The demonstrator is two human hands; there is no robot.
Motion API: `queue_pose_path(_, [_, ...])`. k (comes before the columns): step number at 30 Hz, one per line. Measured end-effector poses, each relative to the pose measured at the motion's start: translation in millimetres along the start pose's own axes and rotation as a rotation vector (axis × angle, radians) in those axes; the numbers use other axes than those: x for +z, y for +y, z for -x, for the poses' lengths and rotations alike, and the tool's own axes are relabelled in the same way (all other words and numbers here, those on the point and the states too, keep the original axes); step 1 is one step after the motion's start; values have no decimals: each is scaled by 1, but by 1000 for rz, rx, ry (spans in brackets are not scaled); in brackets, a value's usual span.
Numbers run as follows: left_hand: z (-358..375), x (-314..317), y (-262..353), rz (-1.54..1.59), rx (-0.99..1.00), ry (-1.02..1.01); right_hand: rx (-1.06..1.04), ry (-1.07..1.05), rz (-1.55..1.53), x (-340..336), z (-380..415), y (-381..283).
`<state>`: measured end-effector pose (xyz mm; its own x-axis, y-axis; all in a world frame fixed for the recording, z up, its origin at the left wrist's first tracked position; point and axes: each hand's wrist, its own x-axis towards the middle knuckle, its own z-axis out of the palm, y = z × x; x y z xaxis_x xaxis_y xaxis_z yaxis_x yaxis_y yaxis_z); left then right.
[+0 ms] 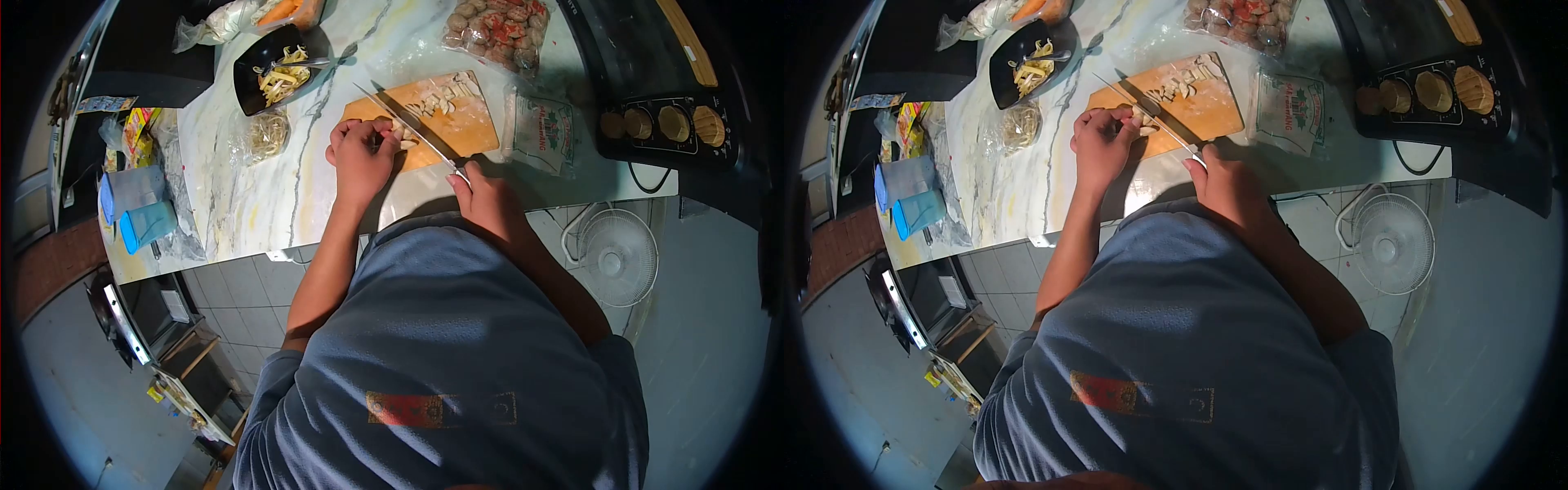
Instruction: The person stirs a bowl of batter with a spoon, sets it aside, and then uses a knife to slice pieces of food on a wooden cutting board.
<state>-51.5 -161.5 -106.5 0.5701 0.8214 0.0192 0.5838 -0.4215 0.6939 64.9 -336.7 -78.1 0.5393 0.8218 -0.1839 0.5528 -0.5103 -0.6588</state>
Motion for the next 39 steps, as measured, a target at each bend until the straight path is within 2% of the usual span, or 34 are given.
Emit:
queue_pose_path(3, [-1, -3, 2, -57, -58, -80, 26, -17, 25, -2, -1, -3])
queue_pose_path(9, [0, -1, 1, -53, -53, -71, 76, -88, 118, -6, -4, -10])
queue_pose_path(11, [0, 3, -1, -18, 2, 10, 91, -103, 150, -6, -5, -10])
queue_pose_path(22, [0, 2, -3, 24, -2, 11, 96, -183, 206, -5, -13, -4])
queue_pose_path(27, [0, -2, 2, -33, -57, -42, 79, -175, 209, -2, -15, 0])
queue_pose_path(29, [0, 0, 1, 17, -10, 21, 61, -173, 212, -1, -15, 3])
queue_pose_path(39, [2, 1, 0, 16, -9, 20, 40, -151, 251, -1, -17, 4])
